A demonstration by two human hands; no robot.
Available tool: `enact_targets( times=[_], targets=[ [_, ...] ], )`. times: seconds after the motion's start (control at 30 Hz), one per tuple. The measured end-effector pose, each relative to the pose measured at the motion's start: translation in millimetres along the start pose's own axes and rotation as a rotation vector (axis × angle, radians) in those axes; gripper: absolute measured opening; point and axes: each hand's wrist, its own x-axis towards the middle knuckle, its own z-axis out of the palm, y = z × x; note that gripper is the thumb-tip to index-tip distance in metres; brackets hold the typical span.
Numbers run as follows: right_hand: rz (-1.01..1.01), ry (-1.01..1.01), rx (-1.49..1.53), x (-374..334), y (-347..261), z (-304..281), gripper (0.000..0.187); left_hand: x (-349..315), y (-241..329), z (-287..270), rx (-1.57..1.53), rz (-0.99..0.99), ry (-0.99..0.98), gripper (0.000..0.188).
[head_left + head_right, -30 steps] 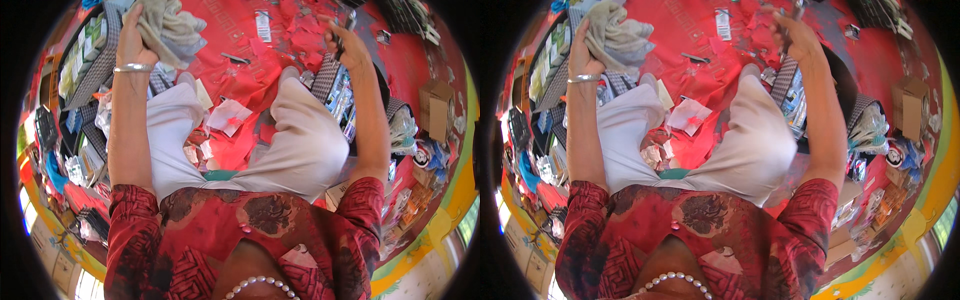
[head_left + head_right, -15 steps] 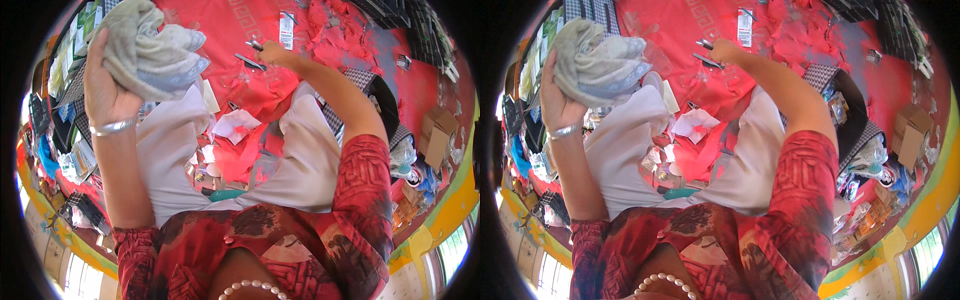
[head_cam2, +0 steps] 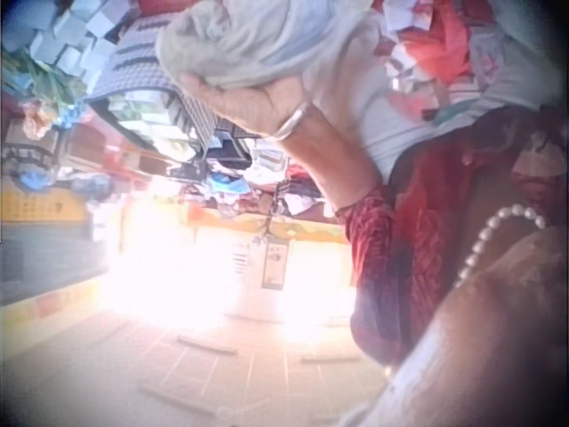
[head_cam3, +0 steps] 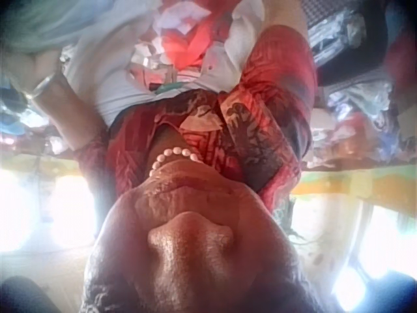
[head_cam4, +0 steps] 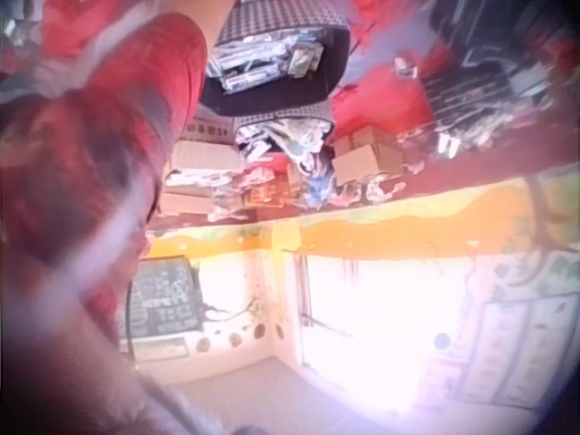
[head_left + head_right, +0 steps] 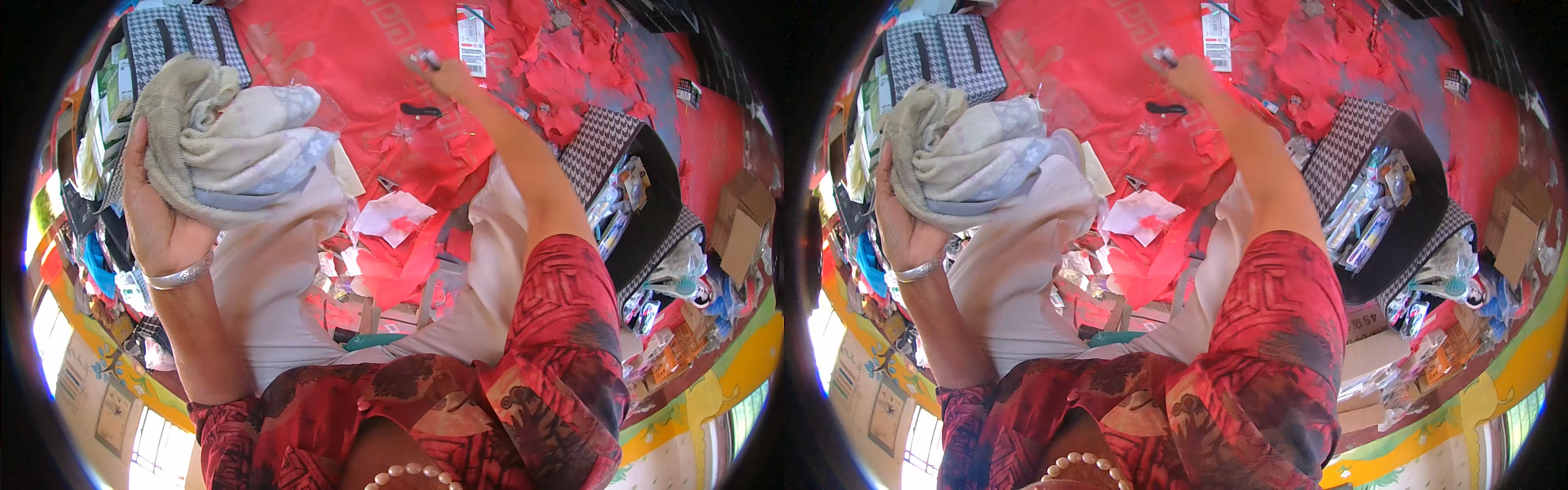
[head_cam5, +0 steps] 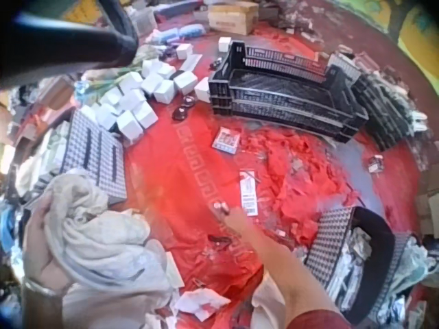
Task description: The person sits on the floor and wipes several small tools with a cloth, including a metal tube, a ruler, and a pen-like object. The person picks up each item, wipes it, and places it back on the floor among other items.
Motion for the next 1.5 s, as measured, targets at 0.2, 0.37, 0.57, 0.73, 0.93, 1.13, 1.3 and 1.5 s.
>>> enact_targets(
  times=[0.2,0.37,0.57,0.73,0.93,1.13,1.3,1.5],
  targets=[
    [0.132,-0.026,0.546,-39.7,-13.2,-108.5,0.022,-4.8,1.3,3.7,0.055,0.107,0.144,0.042],
    [0.207,-0.055,0.93,-68.3,-13.2,-90.9,0.021,-5.6,-4.9,16.3,0.079,0.116,0.155,0.042],
    [0.141,-0.307,0.72,-44.7,-24.1,-48.7,0.027,-1.9,-13.9,29.1,0.142,0.163,0.228,0.042],
    [0.082,-0.42,0.4,-48.7,-36.5,-16.1,0.042,0.4,-17.3,27.3,0.215,0.192,0.291,0.04],
    [-0.158,-0.328,-0.191,-79.5,-24.5,70.3,0.037,4.6,-10.6,12.0,0.151,0.134,0.247,0.036],
    [-0.434,-0.725,-0.692,-157.5,19.9,130.6,0.034,10.5,2.9,-13.0,0.052,-0.131,-0.281,0.035],
    [-0.405,-1.412,-0.641,-194.0,42.5,134.8,0.025,11.4,2.5,-25.9,0.005,-0.178,-0.315,0.035],
    [-0.19,-0.334,-0.49,-144.0,0.9,131.4,0.026,1.2,0.3,-14.5,0.091,-0.121,-0.121,0.039]
  ],
)
